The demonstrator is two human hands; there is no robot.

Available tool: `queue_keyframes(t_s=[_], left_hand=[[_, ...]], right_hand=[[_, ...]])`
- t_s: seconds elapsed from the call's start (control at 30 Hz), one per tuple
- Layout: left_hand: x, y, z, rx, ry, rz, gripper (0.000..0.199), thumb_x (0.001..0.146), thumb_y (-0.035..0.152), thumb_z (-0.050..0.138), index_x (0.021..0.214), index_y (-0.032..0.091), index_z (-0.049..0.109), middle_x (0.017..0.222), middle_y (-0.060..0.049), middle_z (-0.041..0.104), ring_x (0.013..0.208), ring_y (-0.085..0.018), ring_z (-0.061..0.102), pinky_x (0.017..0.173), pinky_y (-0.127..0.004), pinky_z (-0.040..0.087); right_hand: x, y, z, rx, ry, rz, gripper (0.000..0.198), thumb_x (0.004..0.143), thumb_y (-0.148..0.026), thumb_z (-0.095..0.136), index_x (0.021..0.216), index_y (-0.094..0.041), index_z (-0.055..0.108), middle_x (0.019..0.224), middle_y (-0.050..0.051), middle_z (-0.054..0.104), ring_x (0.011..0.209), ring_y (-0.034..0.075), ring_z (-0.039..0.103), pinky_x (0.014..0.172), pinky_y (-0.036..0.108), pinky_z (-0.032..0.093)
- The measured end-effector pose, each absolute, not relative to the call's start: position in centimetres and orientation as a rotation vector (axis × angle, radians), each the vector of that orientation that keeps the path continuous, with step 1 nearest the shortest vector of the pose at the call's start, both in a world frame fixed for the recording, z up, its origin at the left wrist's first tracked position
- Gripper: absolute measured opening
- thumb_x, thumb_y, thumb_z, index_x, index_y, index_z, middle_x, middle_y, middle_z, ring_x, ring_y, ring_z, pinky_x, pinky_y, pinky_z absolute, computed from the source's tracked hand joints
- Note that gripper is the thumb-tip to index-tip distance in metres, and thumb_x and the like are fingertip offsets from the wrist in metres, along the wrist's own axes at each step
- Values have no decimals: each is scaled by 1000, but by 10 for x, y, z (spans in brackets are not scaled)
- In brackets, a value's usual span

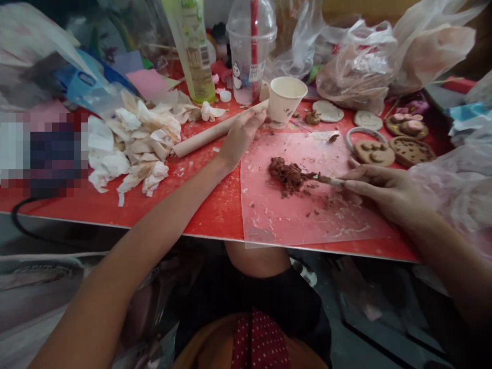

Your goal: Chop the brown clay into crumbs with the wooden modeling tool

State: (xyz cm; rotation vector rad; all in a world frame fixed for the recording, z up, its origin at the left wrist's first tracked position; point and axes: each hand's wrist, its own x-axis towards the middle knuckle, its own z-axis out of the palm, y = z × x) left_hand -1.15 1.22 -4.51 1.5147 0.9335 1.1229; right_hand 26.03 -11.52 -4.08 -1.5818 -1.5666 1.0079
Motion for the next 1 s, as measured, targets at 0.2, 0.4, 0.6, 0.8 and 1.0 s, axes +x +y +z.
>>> queue_keyframes(t_s=[0.2,0.4,0.6,0.8,1.0], left_hand=[[-11,13,-43,1520,1022,1212,27,97,28,40,80,23,60,97,-1,68,100,-18,60,84,-31,52],[-13,20,-47,1584,978,1262,26,94,28,40,77,24,60,98,0,68,101,-18,59,94,-36,48],[-14,24,-46,1653,1144,1206,31,99,34,36,82,26,61,102,0,68,103,-18,57,93,-35,48],[-16,27,-48,1645,1064,1241,29,100,30,37,80,18,55,93,-4,63,95,-17,58,92,-35,46],[-20,32,-52,1792,1153,1181,25,98,29,38,81,20,54,91,-2,64,97,-17,58,94,-35,45]], right_hand=[[236,-120,-45,-1309,-1402,1226,18,77,-33,73,72,-18,65,49,-4,55,46,7,45,54,29,30],[225,-122,-44,-1284,-1338,1285,19,79,-33,72,72,-19,62,51,-4,55,47,6,44,51,28,25],[213,-127,-41,-1255,-1295,1283,14,84,-29,67,77,-19,61,51,-5,53,47,6,42,49,28,23],[197,-130,-40,-1251,-1227,1186,14,84,-30,65,75,-20,59,48,-6,50,43,7,38,45,27,22],[183,-133,-44,-1218,-1248,1174,17,84,-35,64,75,-22,57,48,-6,49,44,8,39,48,26,29]])
